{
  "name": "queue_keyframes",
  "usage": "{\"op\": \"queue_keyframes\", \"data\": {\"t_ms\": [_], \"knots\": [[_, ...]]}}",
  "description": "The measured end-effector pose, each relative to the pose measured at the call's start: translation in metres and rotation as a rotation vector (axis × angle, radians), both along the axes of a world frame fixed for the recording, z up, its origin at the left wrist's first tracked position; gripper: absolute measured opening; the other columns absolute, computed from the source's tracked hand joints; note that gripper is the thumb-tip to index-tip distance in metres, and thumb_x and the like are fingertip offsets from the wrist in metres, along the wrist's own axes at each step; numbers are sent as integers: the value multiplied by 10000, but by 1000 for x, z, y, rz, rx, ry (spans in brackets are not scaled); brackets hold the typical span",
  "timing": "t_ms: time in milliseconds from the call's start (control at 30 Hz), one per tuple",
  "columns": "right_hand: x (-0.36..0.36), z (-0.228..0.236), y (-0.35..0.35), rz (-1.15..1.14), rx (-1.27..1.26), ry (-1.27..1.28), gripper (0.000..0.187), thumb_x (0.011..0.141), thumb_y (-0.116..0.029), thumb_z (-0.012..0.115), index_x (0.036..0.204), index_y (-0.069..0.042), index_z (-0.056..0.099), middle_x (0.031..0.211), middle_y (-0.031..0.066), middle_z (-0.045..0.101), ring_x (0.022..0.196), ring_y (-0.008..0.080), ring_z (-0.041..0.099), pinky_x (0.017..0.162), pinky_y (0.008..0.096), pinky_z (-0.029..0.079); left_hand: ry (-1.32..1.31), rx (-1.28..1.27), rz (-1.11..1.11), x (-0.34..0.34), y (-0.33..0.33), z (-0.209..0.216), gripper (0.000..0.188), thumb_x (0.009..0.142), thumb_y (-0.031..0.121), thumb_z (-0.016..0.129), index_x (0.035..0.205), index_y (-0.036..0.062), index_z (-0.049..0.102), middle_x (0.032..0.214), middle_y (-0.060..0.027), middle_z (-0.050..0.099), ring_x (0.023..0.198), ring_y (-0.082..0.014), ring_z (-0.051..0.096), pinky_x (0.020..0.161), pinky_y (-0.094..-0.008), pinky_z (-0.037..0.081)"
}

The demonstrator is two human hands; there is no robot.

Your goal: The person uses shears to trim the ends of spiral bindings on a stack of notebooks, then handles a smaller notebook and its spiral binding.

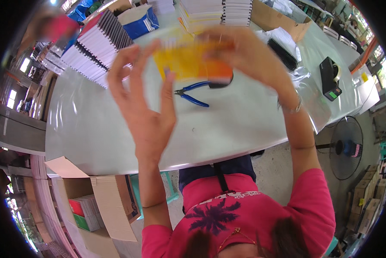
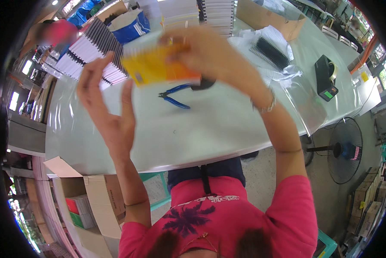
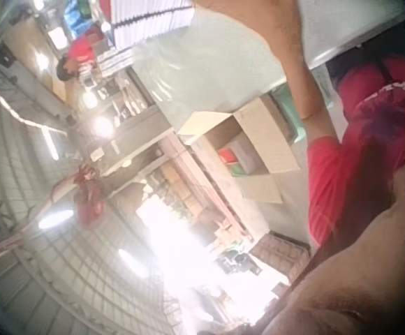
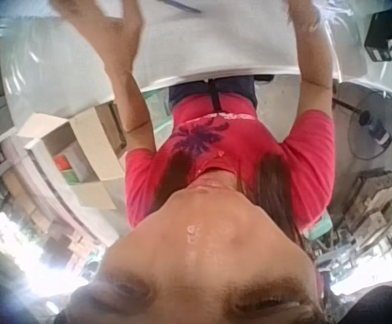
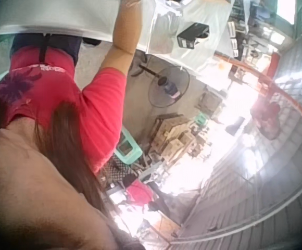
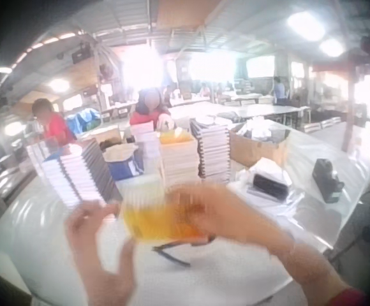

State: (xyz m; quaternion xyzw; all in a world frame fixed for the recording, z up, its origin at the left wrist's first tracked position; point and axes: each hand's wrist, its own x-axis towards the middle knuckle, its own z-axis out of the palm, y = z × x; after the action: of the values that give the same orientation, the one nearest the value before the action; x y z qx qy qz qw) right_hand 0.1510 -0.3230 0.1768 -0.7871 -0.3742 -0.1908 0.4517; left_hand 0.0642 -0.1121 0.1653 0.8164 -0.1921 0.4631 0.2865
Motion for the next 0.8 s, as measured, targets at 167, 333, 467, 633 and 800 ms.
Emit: {"op": "queue_keyframes", "data": {"t_ms": [167, 333, 467, 633, 800], "knots": [[-55, -95, 0, -5, -264, 60, 316, 791, -131, 688, 1100, -65, 663, 986, 106, 677, 890, 348, 654, 775, 417, 521, 403, 178, -23, -38, -38, -55, 589, 867, -30, 575, 1432, 91, 462, 1342, -131, 499, 1303, -325, 411, 1137, -469, 257], [-70, -103, -19, 39, -374, 285, 400, 822, -222, 722, 1193, -110, 623, 967, 64, 658, 837, 291, 637, 732, 389, 505, 662, 358, 62, -43, -46, -118, 647, 787, -67, 566, 1393, 150, 499, 1198, -70, 535, 1231, -237, 466, 1154, -536, 165], [-5, -84, -80, -149, -168, 328, 427, 838, -280, 748, 1203, -94, 628, 873, 69, 654, 756, 210, 614, 698, 342, 500, 651, 400, 68, -44, -41, -115, 537, 773, -93, 537, 1260, 133, 551, 1113, -42, 539, 1206, -229, 480, 1172, -583, 90], [111, -128, -223, -755, -481, 45, 306, 831, -249, 721, 1072, -66, 678, 972, 128, 700, 875, 307, 665, 785, 418, 512, 673, 382, 36, -43, -41, -106, 400, 799, -75, 523, 1143, 125, 570, 1121, -41, 535, 1214, -232, 472, 1168, -625, 47], [121, -157, -223, -776, -805, 173, 177, 857, -196, 652, 974, -63, 656, 1022, 182, 675, 1021, 378, 631, 834, 512, 486, 615, 300, 66, -46, -36, -117, 245, 867, 92, 605, 1107, 133, 580, 1180, -44, 499, 1261, -248, 433, 1141, -664, 17]]}}
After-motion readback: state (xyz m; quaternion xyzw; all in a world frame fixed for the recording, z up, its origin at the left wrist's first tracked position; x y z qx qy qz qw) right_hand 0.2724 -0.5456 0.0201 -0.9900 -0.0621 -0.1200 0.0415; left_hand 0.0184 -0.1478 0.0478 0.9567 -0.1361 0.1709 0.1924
